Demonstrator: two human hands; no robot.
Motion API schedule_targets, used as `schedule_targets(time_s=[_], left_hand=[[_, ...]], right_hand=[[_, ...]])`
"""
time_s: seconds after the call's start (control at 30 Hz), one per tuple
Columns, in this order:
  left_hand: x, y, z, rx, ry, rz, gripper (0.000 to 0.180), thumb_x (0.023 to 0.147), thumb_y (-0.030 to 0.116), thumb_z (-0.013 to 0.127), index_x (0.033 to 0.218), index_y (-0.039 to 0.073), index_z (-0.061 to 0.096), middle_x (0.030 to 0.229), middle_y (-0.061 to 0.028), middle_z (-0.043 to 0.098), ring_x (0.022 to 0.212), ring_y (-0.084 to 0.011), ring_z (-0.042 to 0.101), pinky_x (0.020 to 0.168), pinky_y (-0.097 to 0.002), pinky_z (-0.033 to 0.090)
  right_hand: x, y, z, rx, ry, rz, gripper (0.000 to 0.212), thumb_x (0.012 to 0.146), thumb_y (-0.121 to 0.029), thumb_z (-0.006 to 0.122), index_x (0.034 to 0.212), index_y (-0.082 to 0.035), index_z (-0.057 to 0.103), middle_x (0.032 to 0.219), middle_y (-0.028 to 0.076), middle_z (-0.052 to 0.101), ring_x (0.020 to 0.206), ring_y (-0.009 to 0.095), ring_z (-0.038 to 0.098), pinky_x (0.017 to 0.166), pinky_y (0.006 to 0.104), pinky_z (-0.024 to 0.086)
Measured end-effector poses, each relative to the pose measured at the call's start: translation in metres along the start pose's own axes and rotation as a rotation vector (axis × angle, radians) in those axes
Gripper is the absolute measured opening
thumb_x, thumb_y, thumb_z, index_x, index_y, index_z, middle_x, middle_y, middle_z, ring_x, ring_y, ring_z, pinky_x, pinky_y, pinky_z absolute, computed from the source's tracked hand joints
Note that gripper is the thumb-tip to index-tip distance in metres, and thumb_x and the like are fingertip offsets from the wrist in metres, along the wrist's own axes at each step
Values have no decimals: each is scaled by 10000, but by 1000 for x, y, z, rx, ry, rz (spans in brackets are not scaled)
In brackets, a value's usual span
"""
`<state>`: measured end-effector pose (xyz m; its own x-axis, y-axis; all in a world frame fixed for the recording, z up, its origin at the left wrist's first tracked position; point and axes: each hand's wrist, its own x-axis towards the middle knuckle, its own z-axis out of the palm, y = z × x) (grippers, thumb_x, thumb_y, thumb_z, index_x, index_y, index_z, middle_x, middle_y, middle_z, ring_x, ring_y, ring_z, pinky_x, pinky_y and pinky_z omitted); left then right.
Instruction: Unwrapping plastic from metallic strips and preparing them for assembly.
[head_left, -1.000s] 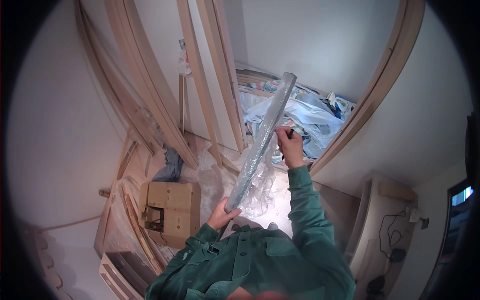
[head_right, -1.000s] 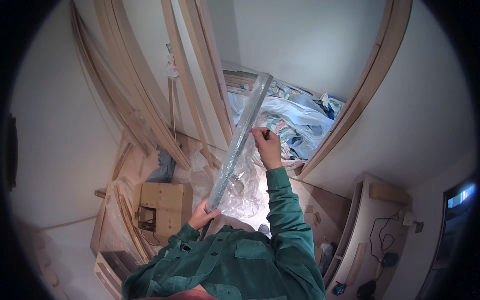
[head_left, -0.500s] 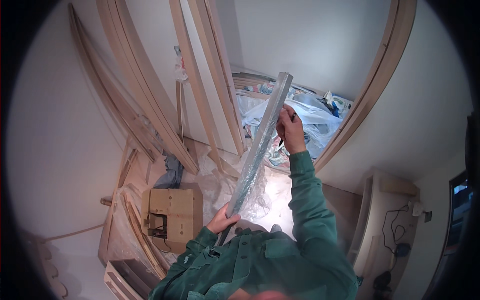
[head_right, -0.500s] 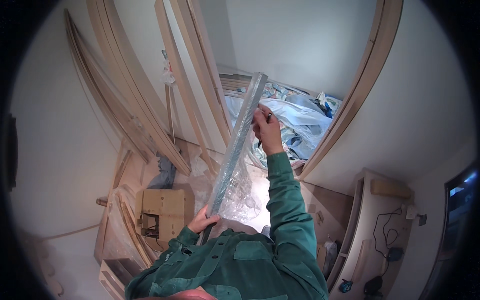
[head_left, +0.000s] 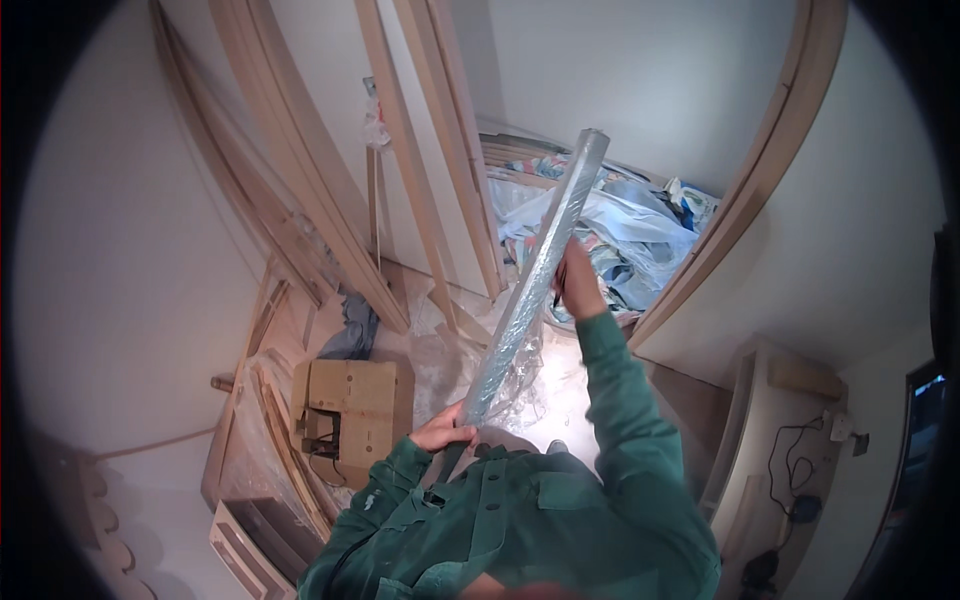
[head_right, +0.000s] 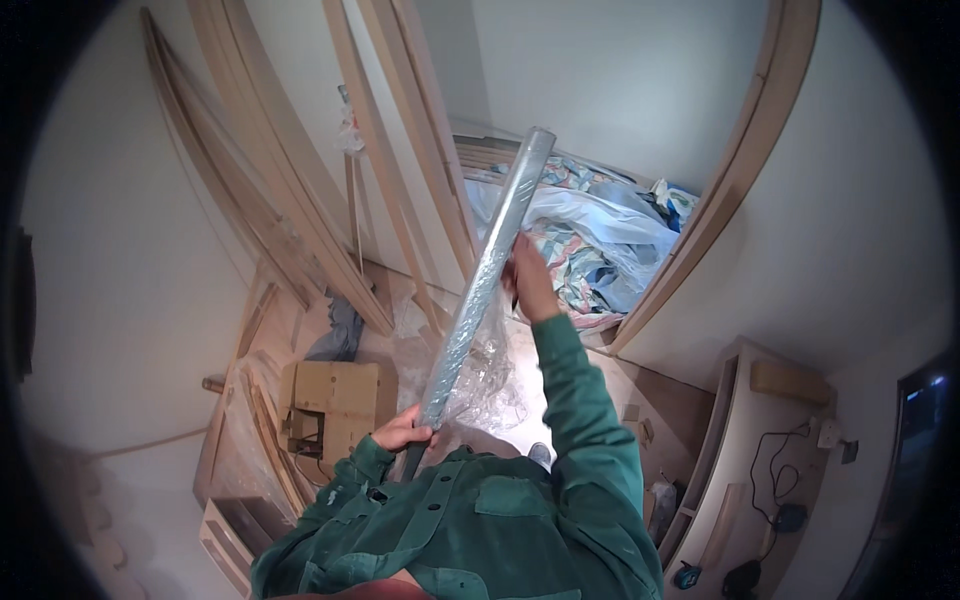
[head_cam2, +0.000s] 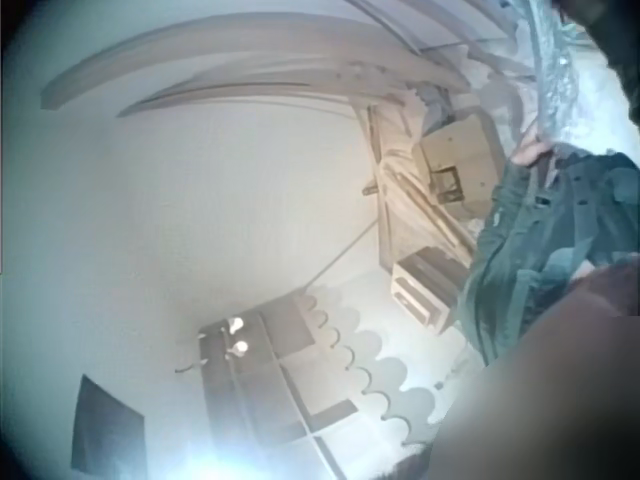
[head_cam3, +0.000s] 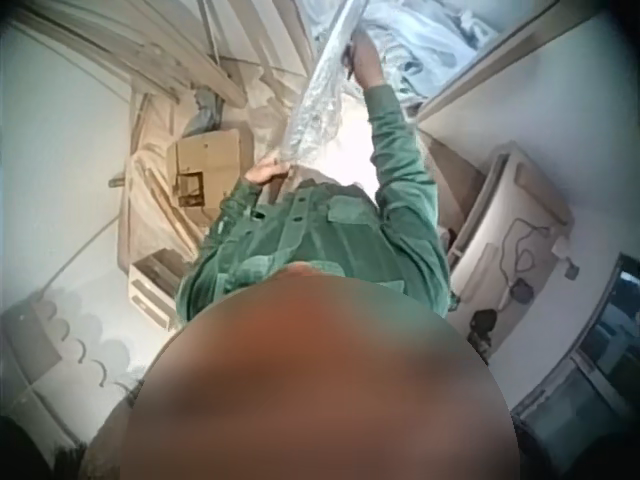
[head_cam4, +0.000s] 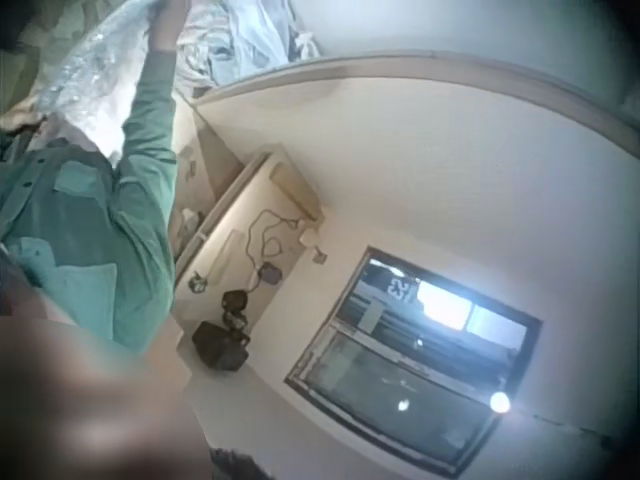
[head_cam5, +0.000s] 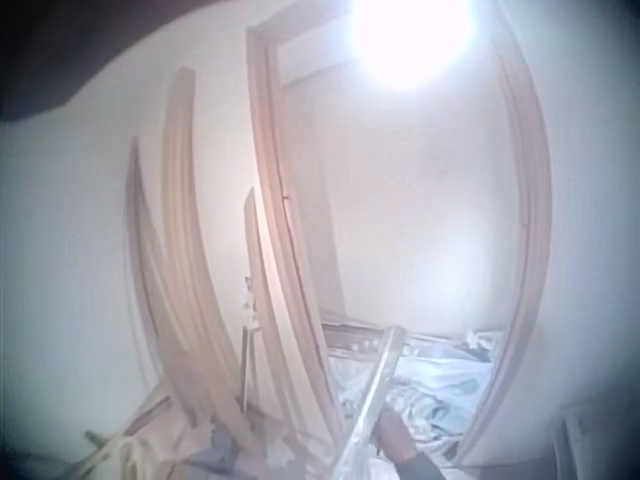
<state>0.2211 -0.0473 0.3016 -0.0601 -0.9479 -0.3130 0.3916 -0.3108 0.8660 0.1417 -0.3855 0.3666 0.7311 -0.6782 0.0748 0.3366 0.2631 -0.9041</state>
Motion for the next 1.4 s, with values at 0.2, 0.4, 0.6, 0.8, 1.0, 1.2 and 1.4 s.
schedule_targets(time_s=[0.2, 0.4, 0.6, 0.8, 1.0, 1.2, 1.4], left_hand=[[26, -9, 17, 777, 285, 473, 571, 892, 179, 623, 1354, 29, 324, 943, -21, 534, 744, -93, 528, 666, -252, 467], [50, 54, 35, 92, 23, 182, 568, 928, 207, 574, 1394, 69, 278, 1002, -50, 510, 724, -113, 551, 649, -280, 491], [56, 37, 23, 281, 264, 316, 494, 920, 182, 587, 1330, 52, 345, 856, -29, 561, 743, -108, 570, 629, -288, 489], [49, 48, 26, 190, 296, 333, 314, 898, 143, 617, 1153, 14, 485, 923, -48, 593, 760, -115, 586, 685, -277, 502], [52, 41, 3, -47, 172, 249, 458, 934, 156, 569, 1326, 51, 359, 920, -108, 617, 798, -162, 612, 726, -308, 521], [51, 53, 16, 214, 332, 376, 398, 860, 82, 666, 1163, 37, 412, 888, -63, 595, 739, -116, 597, 626, -265, 510], [54, 52, 9, 65, 200, 363, 340, 832, 65, 692, 1047, 42, 430, 883, -66, 601, 733, -117, 606, 641, -275, 534]], right_hand=[[-101, 89, 0, -142, -243, 303, 254, 941, -298, 530, 975, -60, 611, 726, -44, 542, 622, 58, 487, 559, 205, 380], [-77, 7, 5, -68, -204, 13, 286, 925, -289, 582, 858, -13, 617, 747, -19, 583, 646, 43, 486, 574, 198, 378], [-82, -6, 16, -436, -61, -169, 225, 911, -239, 632, 844, -25, 652, 693, -58, 529, 635, 21, 441, 572, 200, 361], [-76, 16, 1, -360, 99, -185, 256, 898, -241, 647, 787, -11, 624, 628, -77, 470, 593, 27, 386, 517, 222, 307], [-69, 15, -9, -169, 241, 20, 239, 903, -258, 640, 860, -25, 670, 606, -86, 437, 539, 28, 349, 485, 213, 259], [-85, 1, -9, -234, 203, -53, 241, 905, -273, 635, 910, -34, 665, 620, -89, 440, 511, 10, 341, 458, 194, 232], [-73, 25, -38, -324, 293, -132, 232, 905, -258, 631, 906, -29, 665, 639, -84, 475, 539, 13, 358, 465, 193, 250]])
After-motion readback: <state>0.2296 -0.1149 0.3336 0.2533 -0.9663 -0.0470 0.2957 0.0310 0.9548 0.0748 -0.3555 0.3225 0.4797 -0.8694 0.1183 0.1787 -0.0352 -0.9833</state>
